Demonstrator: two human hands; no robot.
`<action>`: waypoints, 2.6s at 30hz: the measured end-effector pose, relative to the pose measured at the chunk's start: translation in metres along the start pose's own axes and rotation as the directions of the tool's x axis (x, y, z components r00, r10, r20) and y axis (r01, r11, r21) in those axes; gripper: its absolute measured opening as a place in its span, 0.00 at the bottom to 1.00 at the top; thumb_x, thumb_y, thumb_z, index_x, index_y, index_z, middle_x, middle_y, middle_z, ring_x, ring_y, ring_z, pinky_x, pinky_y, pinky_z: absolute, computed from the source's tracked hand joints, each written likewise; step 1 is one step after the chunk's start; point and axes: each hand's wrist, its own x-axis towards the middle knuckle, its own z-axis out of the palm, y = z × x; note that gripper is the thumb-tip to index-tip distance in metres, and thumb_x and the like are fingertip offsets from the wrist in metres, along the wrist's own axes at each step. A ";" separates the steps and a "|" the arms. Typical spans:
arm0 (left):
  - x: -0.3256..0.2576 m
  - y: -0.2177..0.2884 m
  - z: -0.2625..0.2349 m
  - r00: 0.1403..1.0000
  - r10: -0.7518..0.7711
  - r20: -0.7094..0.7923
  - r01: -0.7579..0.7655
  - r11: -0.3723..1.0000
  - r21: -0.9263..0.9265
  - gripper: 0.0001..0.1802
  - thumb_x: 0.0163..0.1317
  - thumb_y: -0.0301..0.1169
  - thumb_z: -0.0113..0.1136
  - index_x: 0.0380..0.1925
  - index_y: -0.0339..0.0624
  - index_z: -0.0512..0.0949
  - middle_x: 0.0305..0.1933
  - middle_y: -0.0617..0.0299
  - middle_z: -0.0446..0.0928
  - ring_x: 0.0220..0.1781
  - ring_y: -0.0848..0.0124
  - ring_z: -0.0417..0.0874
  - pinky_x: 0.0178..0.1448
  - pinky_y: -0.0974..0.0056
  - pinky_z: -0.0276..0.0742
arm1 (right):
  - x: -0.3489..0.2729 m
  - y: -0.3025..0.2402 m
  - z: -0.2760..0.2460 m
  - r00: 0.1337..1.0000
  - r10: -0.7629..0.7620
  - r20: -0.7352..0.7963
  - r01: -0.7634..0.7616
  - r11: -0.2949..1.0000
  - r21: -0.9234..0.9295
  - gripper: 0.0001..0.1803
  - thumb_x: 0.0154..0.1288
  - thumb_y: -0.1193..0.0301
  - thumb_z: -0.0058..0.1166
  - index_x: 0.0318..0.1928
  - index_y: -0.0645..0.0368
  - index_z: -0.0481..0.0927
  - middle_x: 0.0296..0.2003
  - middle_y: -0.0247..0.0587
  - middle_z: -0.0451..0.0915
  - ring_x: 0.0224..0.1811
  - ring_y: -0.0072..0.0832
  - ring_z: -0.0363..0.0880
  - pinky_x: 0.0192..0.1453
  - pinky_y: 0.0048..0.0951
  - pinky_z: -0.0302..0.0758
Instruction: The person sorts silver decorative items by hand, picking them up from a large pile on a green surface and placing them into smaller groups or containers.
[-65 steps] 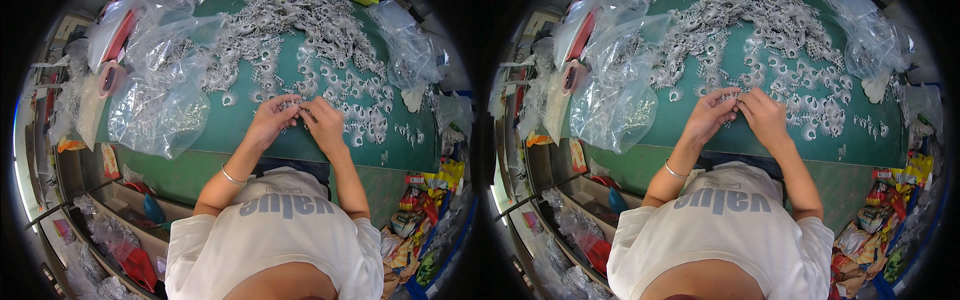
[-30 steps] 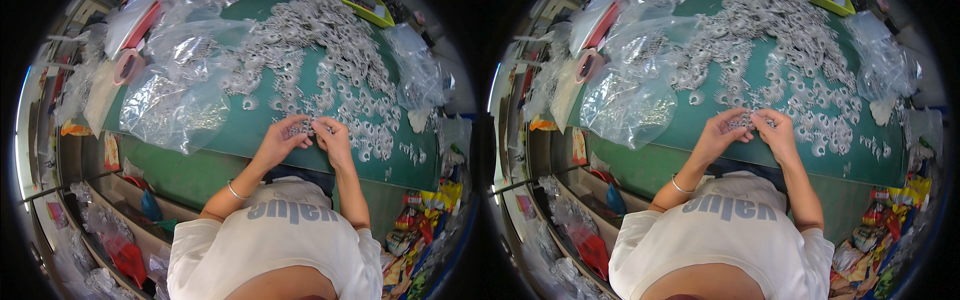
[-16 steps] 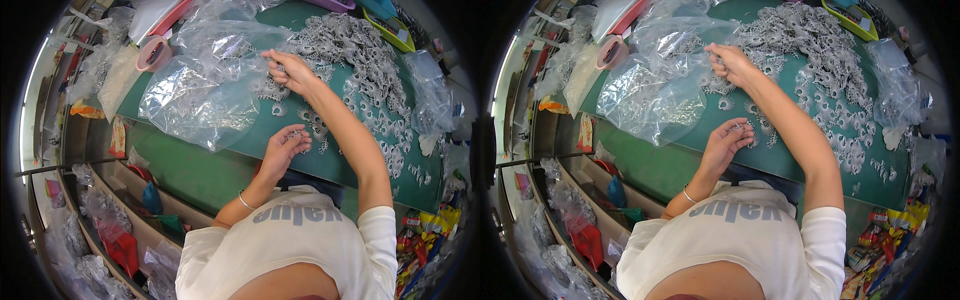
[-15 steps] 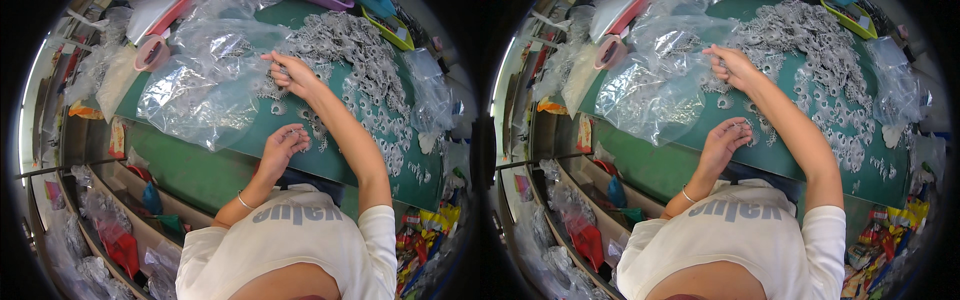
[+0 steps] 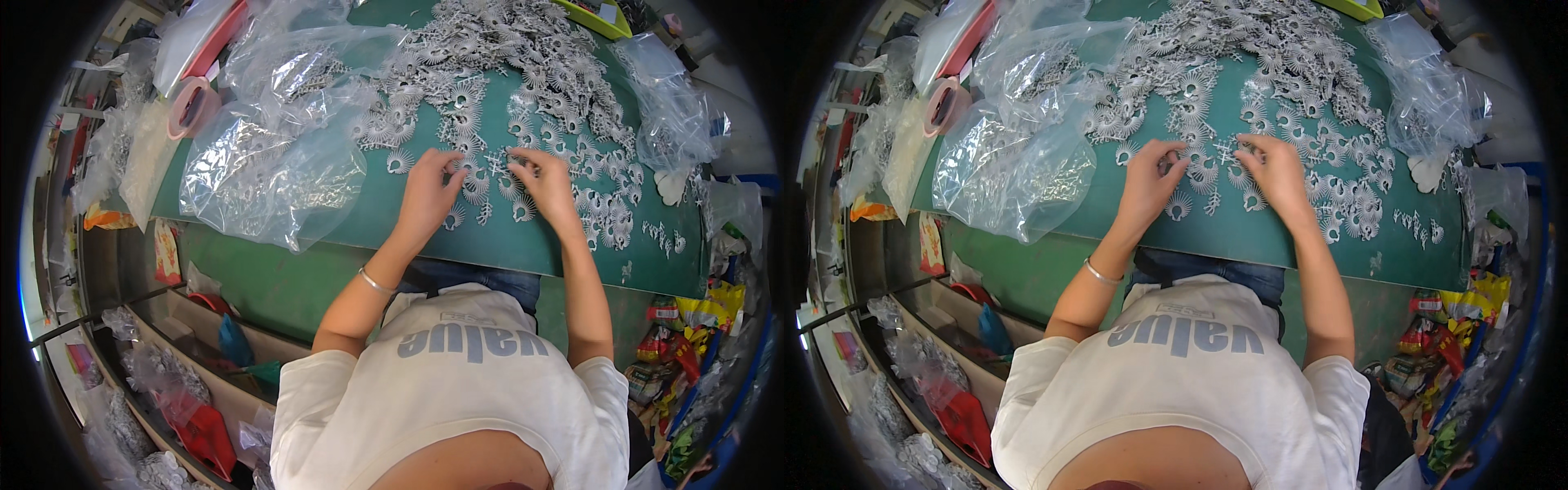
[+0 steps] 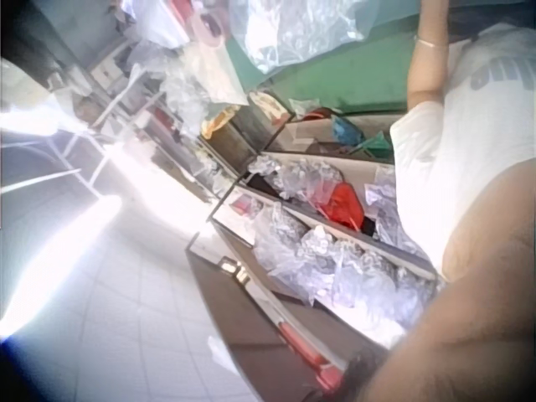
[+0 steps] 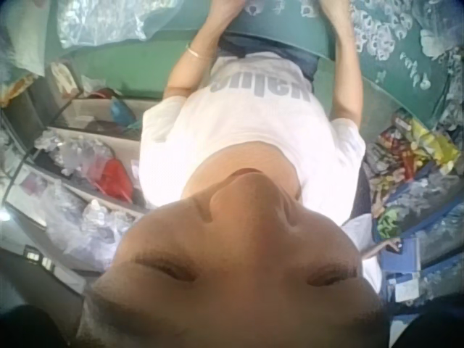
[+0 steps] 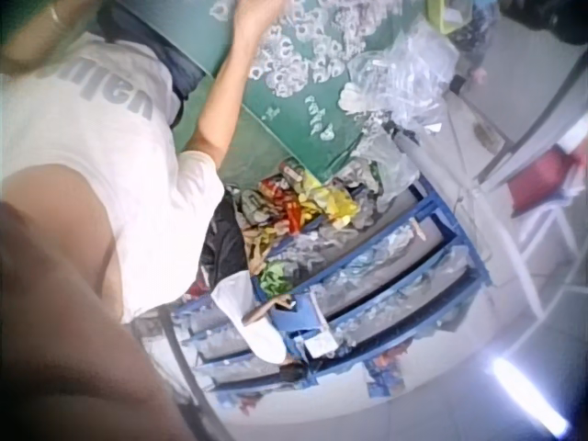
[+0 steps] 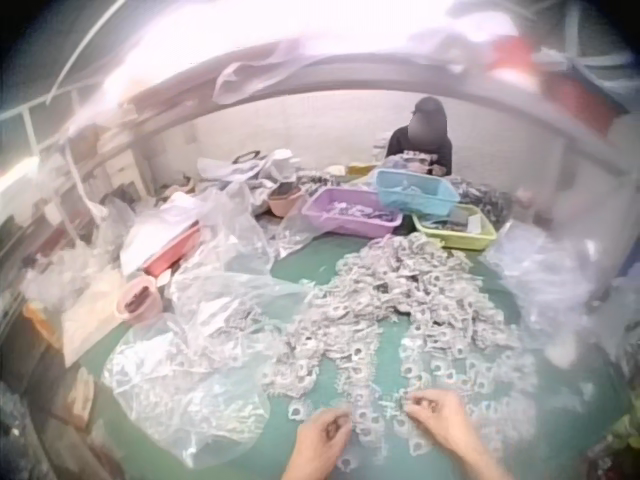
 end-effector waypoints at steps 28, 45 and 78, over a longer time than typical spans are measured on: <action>-0.017 0.030 0.031 0.908 -0.216 0.359 0.339 0.881 -0.330 0.16 0.57 0.26 0.59 0.47 0.35 0.74 0.29 0.63 0.73 0.27 0.77 0.70 0.31 0.73 0.68 | -0.047 0.004 -0.007 0.931 0.246 0.270 -0.328 0.240 0.914 0.05 0.61 0.75 0.55 0.34 0.61 0.73 0.16 0.26 0.67 0.14 0.11 0.59 0.16 0.14 0.51; -0.026 0.024 0.023 0.970 -0.155 0.186 0.167 0.985 -0.048 0.15 0.59 0.26 0.56 0.47 0.35 0.74 0.34 0.60 0.76 0.33 0.75 0.74 0.35 0.70 0.71 | -0.063 0.019 -0.020 0.944 0.213 -0.251 -0.185 0.974 0.129 0.09 0.53 0.75 0.59 0.36 0.63 0.80 0.20 0.37 0.73 0.19 0.22 0.65 0.25 0.23 0.64; 0.042 0.010 0.048 0.947 0.175 0.270 -0.275 0.877 0.395 0.15 0.50 0.29 0.62 0.40 0.44 0.77 0.34 0.51 0.74 0.34 0.54 0.78 0.36 0.55 0.73 | 0.000 0.031 -0.038 0.993 -0.020 0.117 0.037 0.989 -0.142 0.10 0.50 0.67 0.61 0.33 0.57 0.83 0.23 0.46 0.78 0.26 0.37 0.77 0.33 0.33 0.72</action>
